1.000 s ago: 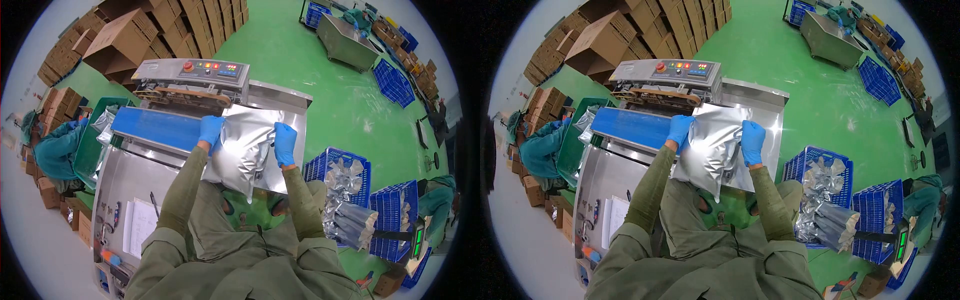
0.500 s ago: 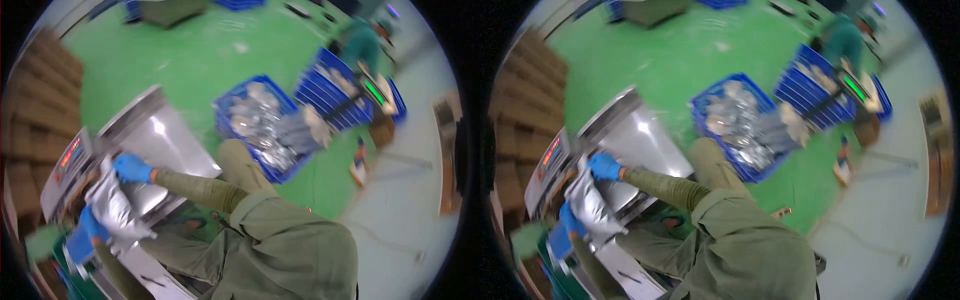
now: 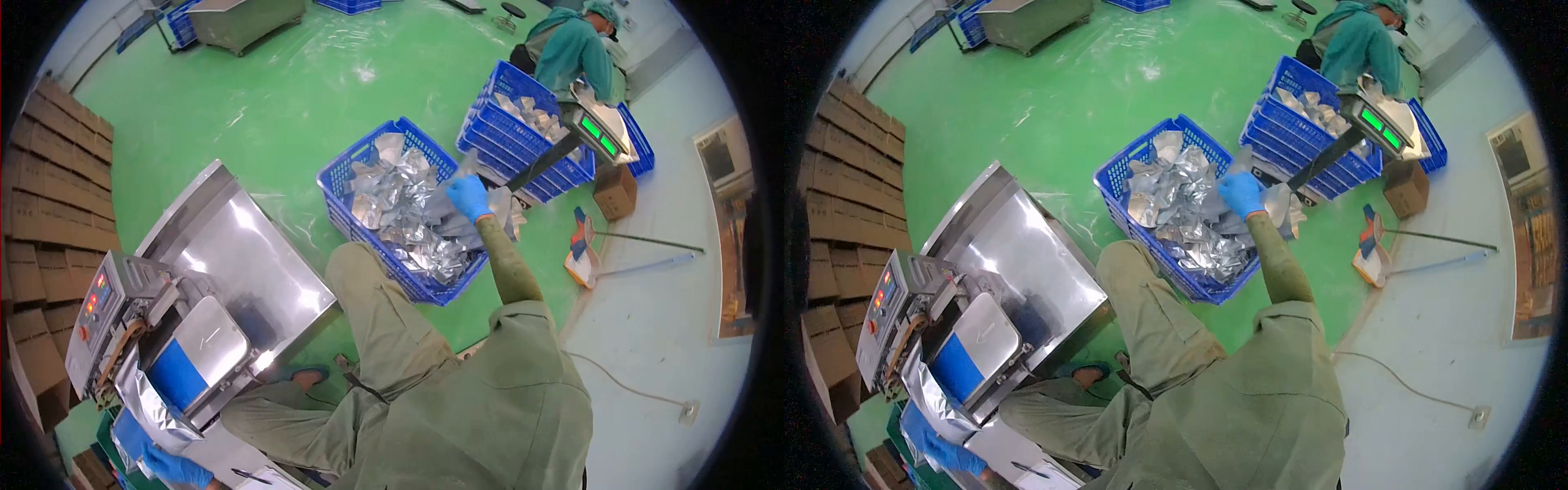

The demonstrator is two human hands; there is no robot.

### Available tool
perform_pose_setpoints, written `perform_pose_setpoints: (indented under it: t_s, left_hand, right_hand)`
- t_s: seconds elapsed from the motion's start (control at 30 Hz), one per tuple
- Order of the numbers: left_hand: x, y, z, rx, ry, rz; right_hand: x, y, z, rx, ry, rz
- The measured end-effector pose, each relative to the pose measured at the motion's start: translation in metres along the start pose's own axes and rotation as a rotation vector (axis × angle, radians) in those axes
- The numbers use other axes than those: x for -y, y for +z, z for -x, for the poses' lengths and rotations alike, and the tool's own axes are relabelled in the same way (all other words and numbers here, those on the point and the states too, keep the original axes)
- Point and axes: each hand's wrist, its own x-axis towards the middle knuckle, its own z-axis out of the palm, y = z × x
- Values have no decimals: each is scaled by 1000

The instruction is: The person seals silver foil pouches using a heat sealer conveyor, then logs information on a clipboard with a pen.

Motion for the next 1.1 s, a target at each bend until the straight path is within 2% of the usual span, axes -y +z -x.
perform_pose_setpoints:
  t_s: [0.03, 0.1, 0.13, 0.17, 0.2, 0.23, 0.27, 0.3, 0.33, 0.4, 0.47, 0.57, 0.63, 0.67, 0.7, 0.77, 0.83, 0.87, 0.97, 1.0, 1.07, 1.1]
  left_hand:
    - [-2, 10, 4, -25, 61, 25]
    - [-100, 35, 38, 239, -17, 370]
    - [-110, 57, 64, 380, 26, 560]
    - [-155, 76, 85, 590, 58, 574]
    - [-230, 73, 96, 866, -118, 514]
    - [-274, 82, 104, 913, 118, 552]
    - [-296, 100, 106, 795, 474, 461]
    - [-321, 108, 103, 747, 431, 622]
    - [-320, 131, 100, 763, 408, 564]
    - [-292, 133, 75, 840, 340, 423]
    - [-233, 131, 49, 852, 259, 434]
    - [-136, 146, 26, 836, 155, 517]
    - [-91, 165, 27, 821, 193, 522]
    - [-120, 136, 15, 862, 246, 388]
    - [-131, 121, 11, 914, 294, 256]
    - [-113, 124, 21, 701, 315, 471]
    - [-142, 71, -8, 961, 23, 726]
    - [-145, 66, -17, 845, -3, 924]
    - [-178, 25, -42, 767, 274, 213]
    - [-175, 38, -41, 574, 587, 253]
    - [-154, 42, -56, 453, 801, 68]
    - [-141, 41, -64, 382, 913, -31]
  right_hand:
    - [41, -24, -15, -48, -69, -72]
    - [132, -109, -21, -70, -261, -44]
    - [175, -150, -17, -49, -348, -28]
    - [217, -187, -8, -28, -440, -13]
    - [256, -215, 6, -61, -559, -52]
    - [293, -240, 23, -95, -686, -97]
    - [330, -261, 41, -54, -793, -53]
    - [365, -277, 58, -18, -906, -6]
    - [399, -290, 76, -30, -971, -147]
    - [451, -298, 95, -25, -1071, -374]
    - [489, -301, 98, -10, -1133, -540]
    - [500, -296, 97, -266, -1002, -964]
    - [514, -253, 99, -226, -894, -958]
    - [522, -229, 97, -213, -832, -948]
    - [534, -209, 97, -111, -825, -1010]
    - [553, -178, 98, 103, -783, -1116]
    - [548, -168, 83, 120, -789, -939]
    - [548, -168, 72, 118, -794, -853]
    - [545, -164, 71, 71, -887, -872]
    - [539, -160, 68, -49, -965, -839]
    - [525, -151, 55, -297, -1123, -776]
    - [515, -147, 51, -290, -1151, -776]
